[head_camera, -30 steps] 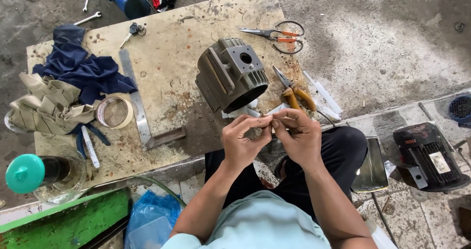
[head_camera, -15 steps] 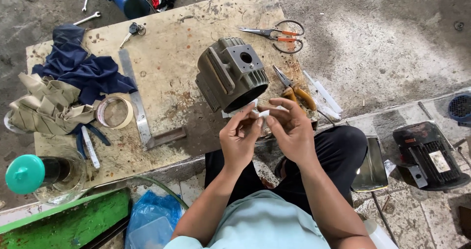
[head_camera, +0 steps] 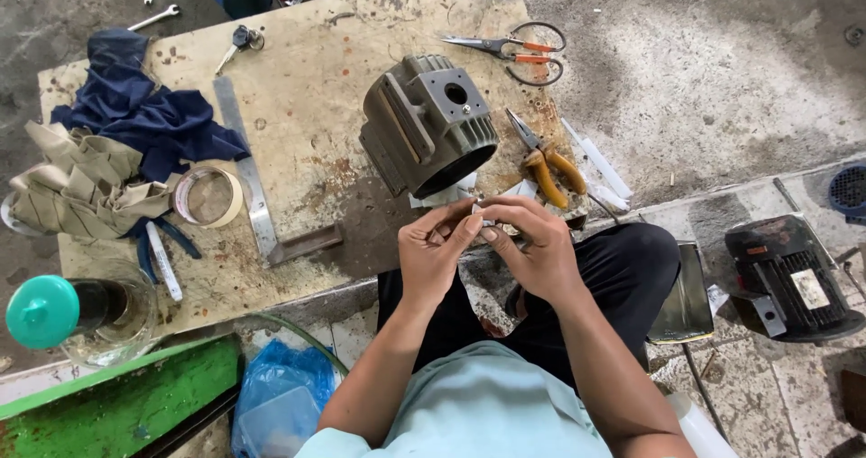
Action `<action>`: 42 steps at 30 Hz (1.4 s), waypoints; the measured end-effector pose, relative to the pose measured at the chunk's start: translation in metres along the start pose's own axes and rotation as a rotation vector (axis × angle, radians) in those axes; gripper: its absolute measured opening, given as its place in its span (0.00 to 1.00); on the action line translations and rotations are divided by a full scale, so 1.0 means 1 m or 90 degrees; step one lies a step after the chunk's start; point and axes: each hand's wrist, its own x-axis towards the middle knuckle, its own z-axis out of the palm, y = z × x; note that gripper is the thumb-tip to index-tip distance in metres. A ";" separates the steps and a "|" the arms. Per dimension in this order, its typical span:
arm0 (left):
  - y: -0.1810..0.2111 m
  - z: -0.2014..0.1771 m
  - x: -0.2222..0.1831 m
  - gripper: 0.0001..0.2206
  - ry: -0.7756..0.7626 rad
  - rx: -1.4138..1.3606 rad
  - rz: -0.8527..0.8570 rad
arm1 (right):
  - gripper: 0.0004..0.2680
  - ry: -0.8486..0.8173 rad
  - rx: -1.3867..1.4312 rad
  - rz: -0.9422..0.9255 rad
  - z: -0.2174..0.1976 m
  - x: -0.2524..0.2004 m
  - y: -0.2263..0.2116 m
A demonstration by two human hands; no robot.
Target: A person is seen placing insulation strips into the slots of a motor stator at a repair bench.
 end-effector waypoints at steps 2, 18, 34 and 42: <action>-0.003 -0.006 0.001 0.13 -0.002 0.017 0.013 | 0.06 -0.022 0.015 -0.001 -0.001 0.002 0.003; -0.005 -0.057 0.054 0.21 0.066 0.384 0.537 | 0.05 0.103 -0.171 0.007 0.029 0.028 0.041; 0.011 -0.066 0.104 0.57 -0.209 0.643 0.315 | 0.06 0.079 -0.515 -0.142 0.049 0.040 0.095; 0.016 -0.054 0.099 0.58 -0.198 0.624 0.297 | 0.03 0.080 -0.512 -0.122 0.049 0.048 0.094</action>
